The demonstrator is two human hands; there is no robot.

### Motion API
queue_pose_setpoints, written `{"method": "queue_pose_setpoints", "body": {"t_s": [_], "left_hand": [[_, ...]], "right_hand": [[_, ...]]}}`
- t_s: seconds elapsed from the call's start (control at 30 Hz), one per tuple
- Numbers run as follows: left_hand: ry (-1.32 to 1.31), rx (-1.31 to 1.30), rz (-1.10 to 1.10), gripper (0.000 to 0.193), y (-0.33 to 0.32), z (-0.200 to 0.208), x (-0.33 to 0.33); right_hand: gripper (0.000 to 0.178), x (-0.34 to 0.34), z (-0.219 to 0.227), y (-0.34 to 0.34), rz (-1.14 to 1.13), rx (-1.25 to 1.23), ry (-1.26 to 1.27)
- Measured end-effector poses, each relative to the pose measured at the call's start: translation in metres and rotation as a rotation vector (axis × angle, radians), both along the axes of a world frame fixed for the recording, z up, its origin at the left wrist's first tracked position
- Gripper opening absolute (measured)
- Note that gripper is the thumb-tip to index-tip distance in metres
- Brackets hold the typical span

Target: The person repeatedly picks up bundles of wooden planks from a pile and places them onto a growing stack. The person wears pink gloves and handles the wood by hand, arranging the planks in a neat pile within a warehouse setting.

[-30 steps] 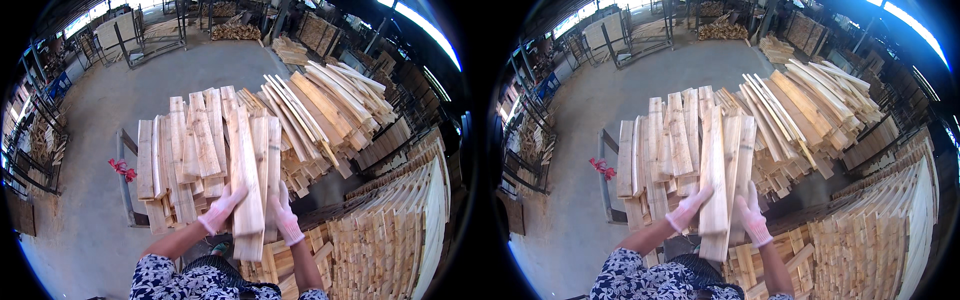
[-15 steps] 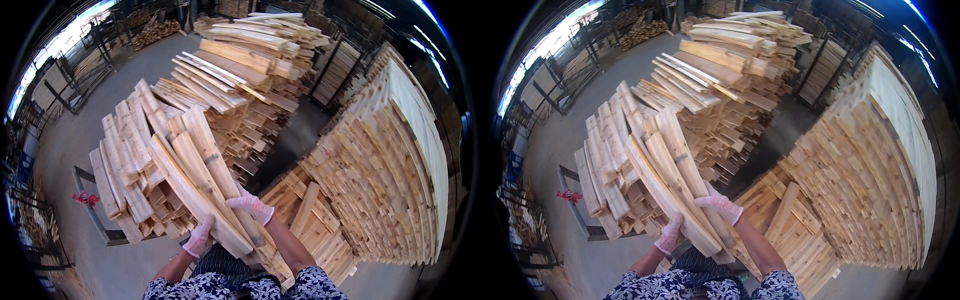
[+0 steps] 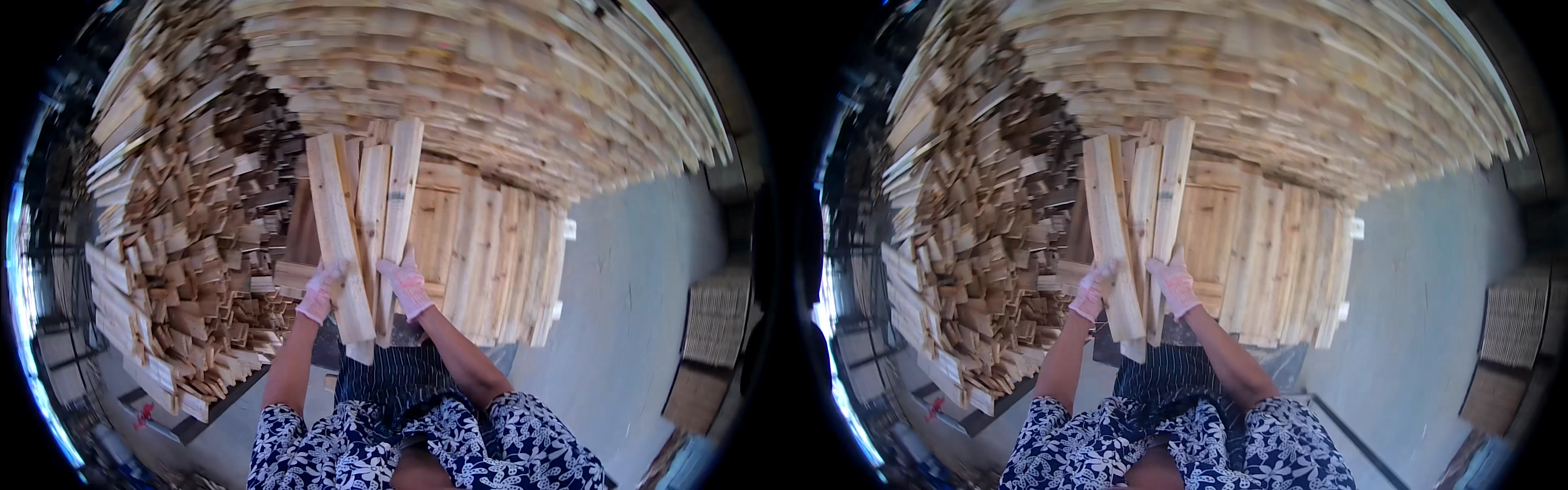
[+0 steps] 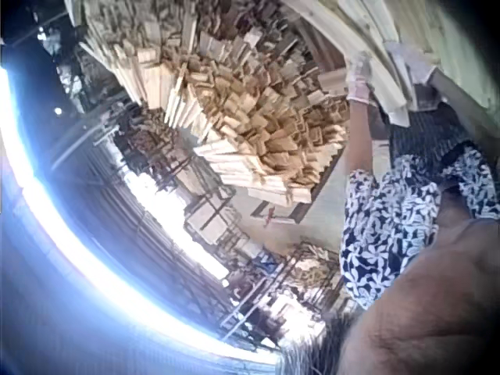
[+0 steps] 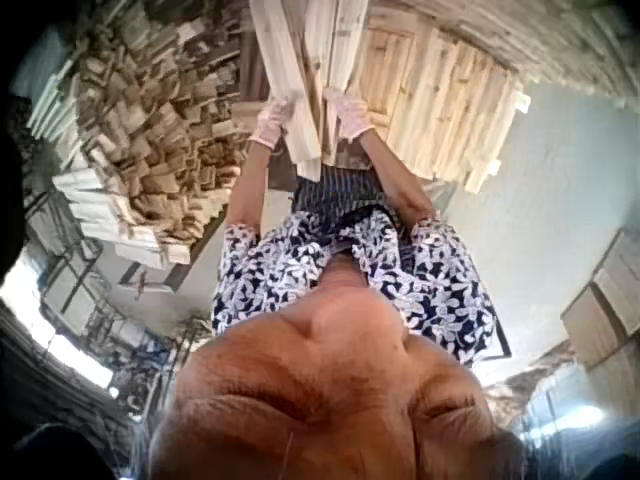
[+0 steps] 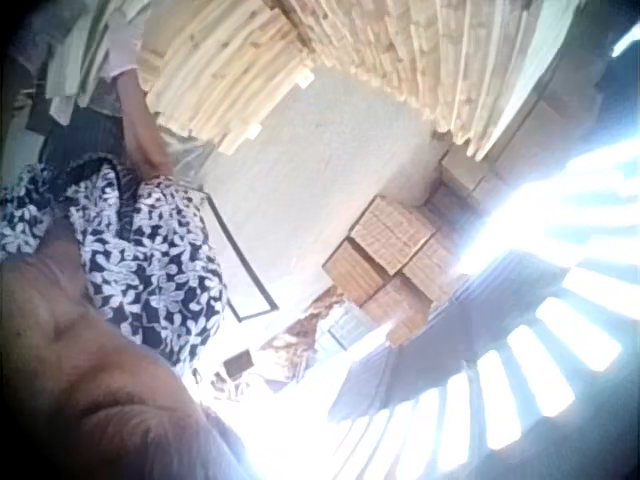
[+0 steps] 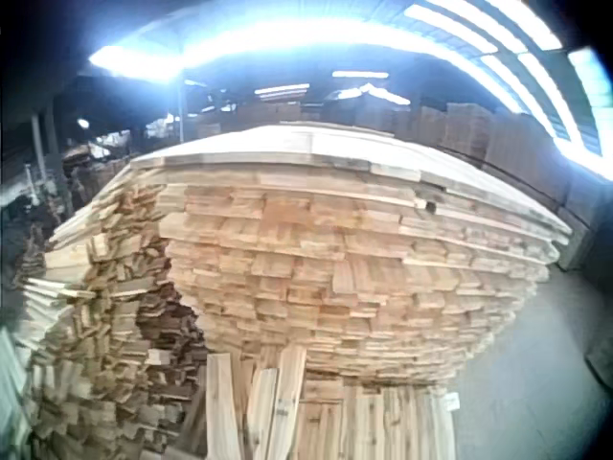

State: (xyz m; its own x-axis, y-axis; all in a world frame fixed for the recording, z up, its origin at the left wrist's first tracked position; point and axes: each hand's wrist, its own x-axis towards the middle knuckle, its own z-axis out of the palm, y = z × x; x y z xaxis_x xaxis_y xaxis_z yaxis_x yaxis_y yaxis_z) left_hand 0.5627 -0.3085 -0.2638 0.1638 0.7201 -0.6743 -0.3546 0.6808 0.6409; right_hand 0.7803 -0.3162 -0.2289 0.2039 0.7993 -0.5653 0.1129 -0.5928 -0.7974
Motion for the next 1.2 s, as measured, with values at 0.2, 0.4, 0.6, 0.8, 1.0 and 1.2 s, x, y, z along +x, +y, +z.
{"method": "queue_pose_setpoints", "body": {"t_s": [0.2,0.4,0.6,0.8,1.0,1.2], "left_hand": [[1.068,0.151,-0.450,0.064,0.021,-0.006,0.125],[1.208,0.191,-0.491,0.071,0.022,-0.028,0.116],[1.265,0.235,-0.428,0.071,0.020,-0.022,0.120],[1.375,0.197,-0.431,0.067,0.018,-0.011,0.139],[1.150,0.161,-0.362,0.069,0.017,-0.011,0.153],[1.325,0.211,-0.374,0.074,0.010,-0.009,0.162]], "right_hand": [[0.084,0.140,-0.040,-0.106,-0.335,-0.023,0.054],[0.070,0.283,-0.086,-0.157,-0.296,-0.224,-0.621],[0.075,0.336,-0.106,-0.167,-0.319,-0.418,-0.372],[0.100,0.484,-0.112,-0.240,-0.368,-0.028,-0.477],[0.094,0.606,-0.136,-0.196,-0.224,-0.241,-0.246],[0.085,0.559,-0.189,-0.184,-0.294,-0.219,-0.625]]}}
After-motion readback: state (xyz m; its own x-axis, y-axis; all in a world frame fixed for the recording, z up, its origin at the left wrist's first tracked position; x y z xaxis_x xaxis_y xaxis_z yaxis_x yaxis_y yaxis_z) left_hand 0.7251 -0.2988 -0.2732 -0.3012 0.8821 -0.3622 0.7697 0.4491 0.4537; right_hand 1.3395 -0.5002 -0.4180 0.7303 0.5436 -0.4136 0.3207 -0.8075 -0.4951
